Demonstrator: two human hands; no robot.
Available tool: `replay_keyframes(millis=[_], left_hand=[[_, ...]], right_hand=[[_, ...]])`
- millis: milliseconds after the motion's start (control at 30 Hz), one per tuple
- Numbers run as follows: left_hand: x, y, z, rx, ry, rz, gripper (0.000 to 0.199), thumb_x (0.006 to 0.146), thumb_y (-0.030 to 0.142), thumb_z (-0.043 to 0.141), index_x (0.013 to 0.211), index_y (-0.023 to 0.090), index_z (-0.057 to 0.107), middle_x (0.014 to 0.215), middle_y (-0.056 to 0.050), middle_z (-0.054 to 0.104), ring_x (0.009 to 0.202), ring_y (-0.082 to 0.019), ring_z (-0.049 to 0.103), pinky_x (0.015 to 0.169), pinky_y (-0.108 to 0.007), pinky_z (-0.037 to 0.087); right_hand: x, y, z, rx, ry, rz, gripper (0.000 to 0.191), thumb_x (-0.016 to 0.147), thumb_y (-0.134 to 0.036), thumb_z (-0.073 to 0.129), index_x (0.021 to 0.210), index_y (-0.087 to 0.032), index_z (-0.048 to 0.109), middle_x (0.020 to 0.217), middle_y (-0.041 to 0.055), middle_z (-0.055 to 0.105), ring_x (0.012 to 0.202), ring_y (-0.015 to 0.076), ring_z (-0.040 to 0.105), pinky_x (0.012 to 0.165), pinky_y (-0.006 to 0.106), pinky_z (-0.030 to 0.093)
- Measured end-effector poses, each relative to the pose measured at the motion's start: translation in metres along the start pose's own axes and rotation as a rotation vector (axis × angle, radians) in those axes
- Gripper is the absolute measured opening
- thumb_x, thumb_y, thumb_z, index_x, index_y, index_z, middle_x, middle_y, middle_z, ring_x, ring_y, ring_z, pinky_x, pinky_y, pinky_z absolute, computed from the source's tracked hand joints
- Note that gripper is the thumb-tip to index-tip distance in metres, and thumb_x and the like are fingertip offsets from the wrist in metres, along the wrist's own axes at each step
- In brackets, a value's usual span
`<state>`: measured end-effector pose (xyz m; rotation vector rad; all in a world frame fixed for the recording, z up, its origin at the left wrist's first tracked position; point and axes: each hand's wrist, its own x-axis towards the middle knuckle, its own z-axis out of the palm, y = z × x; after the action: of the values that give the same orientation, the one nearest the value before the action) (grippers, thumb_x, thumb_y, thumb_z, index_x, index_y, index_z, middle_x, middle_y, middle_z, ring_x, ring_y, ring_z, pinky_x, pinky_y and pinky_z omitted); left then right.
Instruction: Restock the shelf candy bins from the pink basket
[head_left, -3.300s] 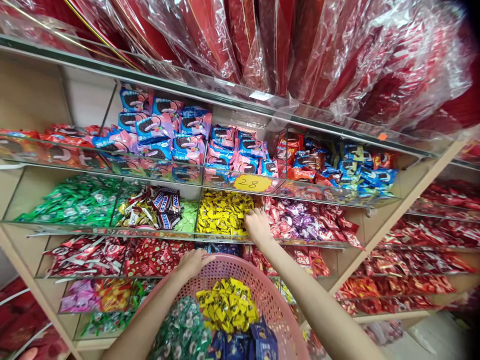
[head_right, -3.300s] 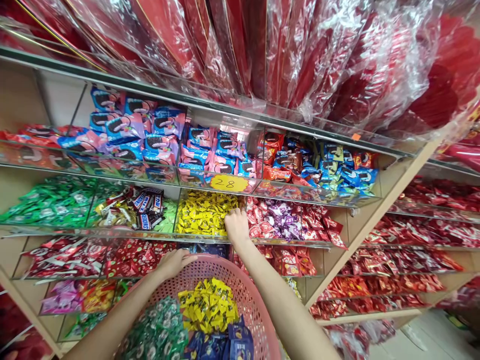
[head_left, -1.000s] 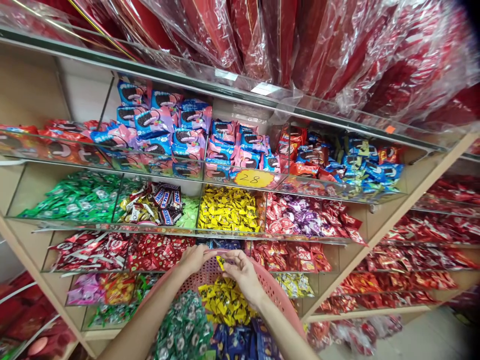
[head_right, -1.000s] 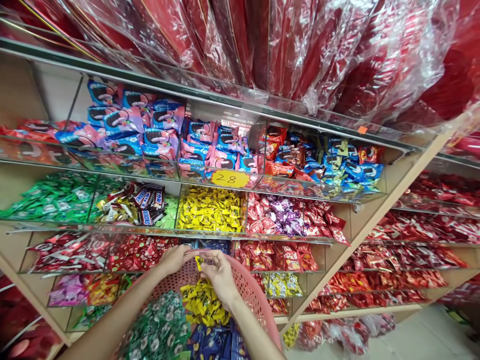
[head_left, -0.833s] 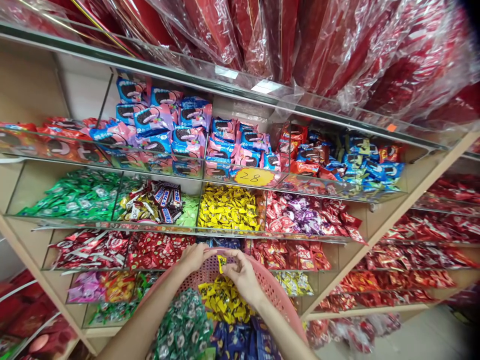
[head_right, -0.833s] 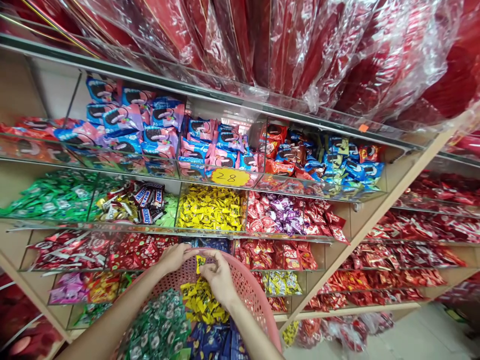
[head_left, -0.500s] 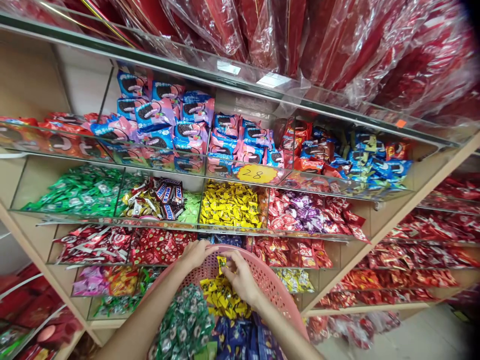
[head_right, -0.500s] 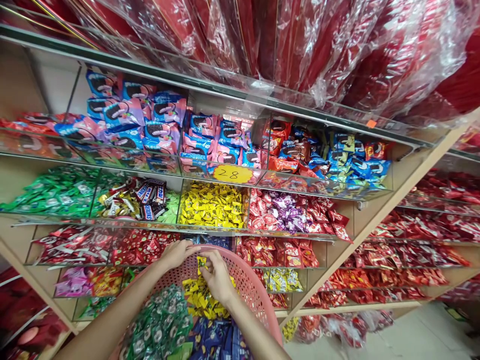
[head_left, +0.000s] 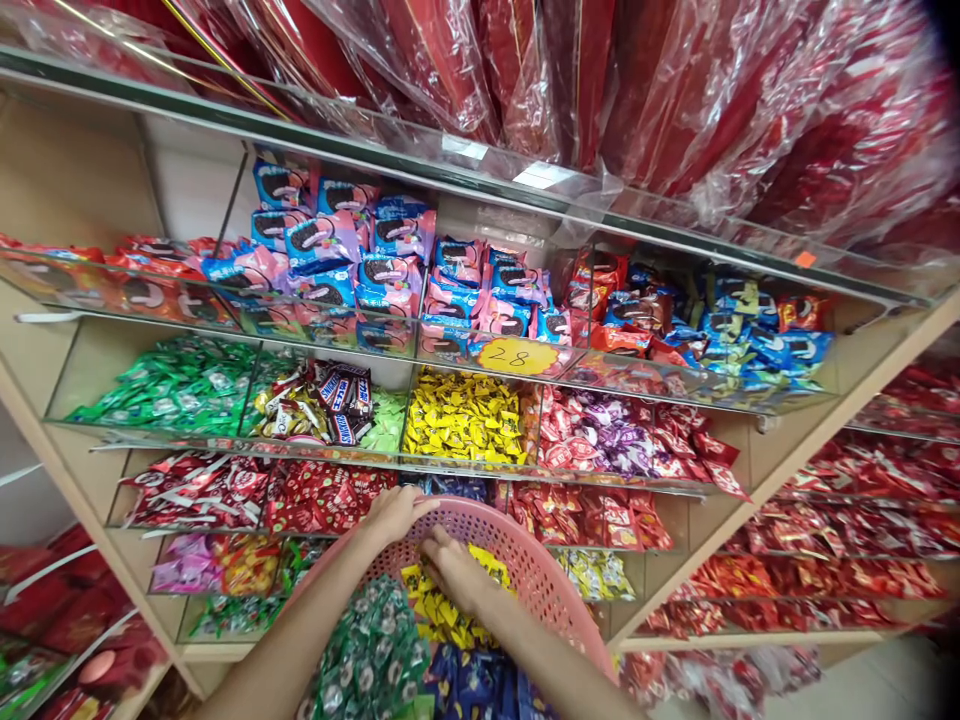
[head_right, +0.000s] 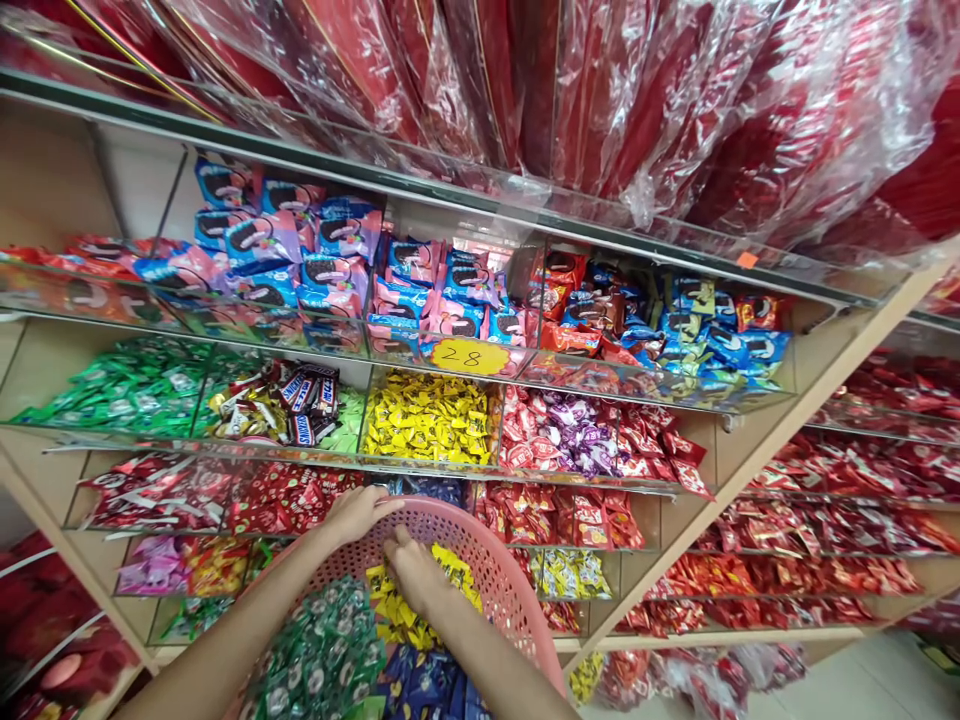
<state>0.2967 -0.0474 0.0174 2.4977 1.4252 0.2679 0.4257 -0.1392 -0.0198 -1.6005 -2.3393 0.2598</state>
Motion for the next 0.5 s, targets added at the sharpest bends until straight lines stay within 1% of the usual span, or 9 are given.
replay_keyframes(millis=[67, 100, 200, 333, 500], left_hand=[[0.0, 0.0, 0.001, 0.004, 0.005, 0.008, 0.058, 0.075, 0.066, 0.022, 0.082, 0.023, 0.061, 0.083, -0.007, 0.066, 0.084, -0.023, 0.059, 0.067, -0.027, 0.039], [0.0, 0.0, 0.001, 0.005, 0.006, 0.012, 0.059, 0.075, 0.066, 0.022, 0.082, 0.023, 0.061, 0.083, -0.007, 0.066, 0.084, -0.024, 0.059, 0.067, -0.027, 0.039], [0.0, 0.0, 0.001, 0.01, 0.012, 0.001, 0.061, 0.074, 0.068, 0.021, 0.083, 0.023, 0.061, 0.084, -0.008, 0.065, 0.084, -0.024, 0.059, 0.066, -0.028, 0.039], [0.0, -0.001, 0.002, 0.013, 0.027, -0.004, 0.063, 0.073, 0.069, 0.021, 0.086, 0.022, 0.06, 0.087, -0.009, 0.065, 0.083, -0.023, 0.059, 0.065, -0.027, 0.039], [0.002, -0.002, 0.003, 0.026, 0.029, -0.014, 0.06, 0.074, 0.067, 0.021, 0.085, 0.023, 0.061, 0.086, -0.008, 0.065, 0.084, -0.024, 0.059, 0.065, -0.027, 0.039]], right_hand=[[0.001, -0.004, 0.004, -0.154, -0.055, -0.01, 0.019, 0.079, -0.011, 0.038, 0.089, -0.018, 0.052, 0.095, 0.0043, 0.05, 0.07, 0.0121, 0.052, 0.064, 0.024, 0.041], [0.002, -0.005, 0.006, -0.226, -0.069, -0.024, 0.02, 0.08, -0.01, 0.037, 0.091, -0.017, 0.052, 0.096, 0.0049, 0.051, 0.071, 0.0126, 0.052, 0.065, 0.025, 0.041], [0.005, -0.007, 0.014, -0.354, -0.057, -0.062, 0.019, 0.081, -0.01, 0.039, 0.091, -0.016, 0.053, 0.093, 0.006, 0.053, 0.079, 0.0152, 0.052, 0.071, 0.028, 0.039], [0.007, -0.004, 0.022, -0.412, 0.019, -0.067, 0.015, 0.081, -0.012, 0.041, 0.087, -0.017, 0.055, 0.089, 0.0061, 0.055, 0.086, 0.0179, 0.047, 0.076, 0.033, 0.036], [0.007, -0.003, 0.025, -0.442, 0.076, -0.052, 0.014, 0.082, -0.016, 0.042, 0.084, -0.016, 0.056, 0.082, 0.0054, 0.056, 0.084, 0.0191, 0.044, 0.073, 0.034, 0.035]])
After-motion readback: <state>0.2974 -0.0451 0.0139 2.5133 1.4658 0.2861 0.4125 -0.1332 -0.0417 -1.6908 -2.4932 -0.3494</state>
